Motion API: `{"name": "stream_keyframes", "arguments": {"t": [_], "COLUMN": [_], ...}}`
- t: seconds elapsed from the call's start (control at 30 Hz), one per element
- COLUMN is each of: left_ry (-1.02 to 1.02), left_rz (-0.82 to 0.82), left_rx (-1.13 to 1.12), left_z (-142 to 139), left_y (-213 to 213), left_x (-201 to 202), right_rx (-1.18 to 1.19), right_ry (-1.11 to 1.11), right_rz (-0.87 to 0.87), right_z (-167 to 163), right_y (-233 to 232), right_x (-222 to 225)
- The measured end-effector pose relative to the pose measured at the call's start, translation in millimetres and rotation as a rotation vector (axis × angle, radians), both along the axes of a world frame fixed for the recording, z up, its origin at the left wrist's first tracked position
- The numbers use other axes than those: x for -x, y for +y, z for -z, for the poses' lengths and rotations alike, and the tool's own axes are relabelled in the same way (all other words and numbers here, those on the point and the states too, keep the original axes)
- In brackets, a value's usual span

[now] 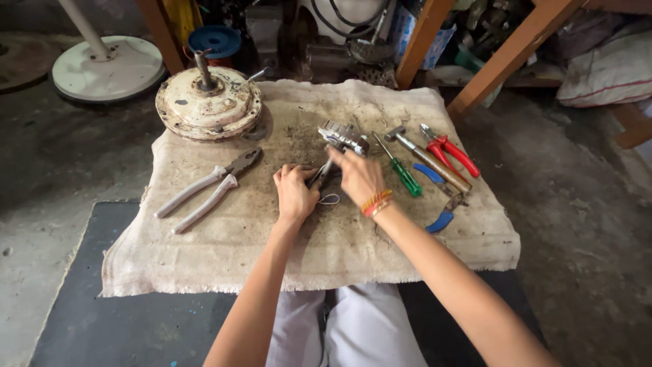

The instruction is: The person works on a ceiling fan motor stator placed on a cloth over their lap. They press and seat the wound stator onto the shaft assembly, use a screwdriver to adjust it, tap it with a hammer, and manipulate the windings and wires while fitting the parts together by hand.

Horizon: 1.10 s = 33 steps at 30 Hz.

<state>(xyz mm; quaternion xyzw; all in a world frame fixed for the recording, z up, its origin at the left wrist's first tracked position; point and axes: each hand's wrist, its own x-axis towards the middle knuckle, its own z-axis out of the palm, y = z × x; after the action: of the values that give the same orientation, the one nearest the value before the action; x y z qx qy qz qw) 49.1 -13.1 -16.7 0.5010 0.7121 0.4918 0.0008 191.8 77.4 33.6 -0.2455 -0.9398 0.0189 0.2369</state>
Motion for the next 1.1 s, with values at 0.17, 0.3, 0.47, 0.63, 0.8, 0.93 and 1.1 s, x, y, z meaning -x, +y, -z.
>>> {"name": "stream_keyframes", "arguments": {"t": [0.17, 0.3, 0.47, 0.63, 0.8, 0.93, 1.1], "left_ry": [0.0, -0.011, 0.014, 0.018, 0.012, 0.034, 0.03], "left_rz": [-0.024, -0.034, -0.014, -0.028, -0.024, -0.04, -0.041], "left_rx": [0.003, 0.038, 0.007, 0.027, 0.018, 0.018, 0.027], "left_z": [-0.3, -1.7, -2.4, -0.3, 1.0, 1.0, 0.6], "left_y": [-1.5, -2.9, -2.1, -2.3, -1.5, -2.2, -2.8], "left_x": [-0.5, -1.9, -1.5, -0.8, -1.8, -0.6, -1.2], "right_rx": [-0.02, 0.009, -0.014, 0.004, 0.011, -0.006, -0.001], "right_ry": [0.027, 0.095, 0.024, 0.131, 0.079, 0.015, 0.14], "right_rz": [-0.126, 0.051, -0.093, -0.051, 0.051, -0.055, -0.01], "right_z": [2.6, 1.4, -1.1, -0.3, 2.5, 4.7, 5.1], "right_y": [-1.2, -0.6, -1.7, -4.0, 1.1, 1.4, 1.2], "right_x": [-1.9, -0.6, -0.7, 0.4, 0.0, -0.4, 0.0]}}
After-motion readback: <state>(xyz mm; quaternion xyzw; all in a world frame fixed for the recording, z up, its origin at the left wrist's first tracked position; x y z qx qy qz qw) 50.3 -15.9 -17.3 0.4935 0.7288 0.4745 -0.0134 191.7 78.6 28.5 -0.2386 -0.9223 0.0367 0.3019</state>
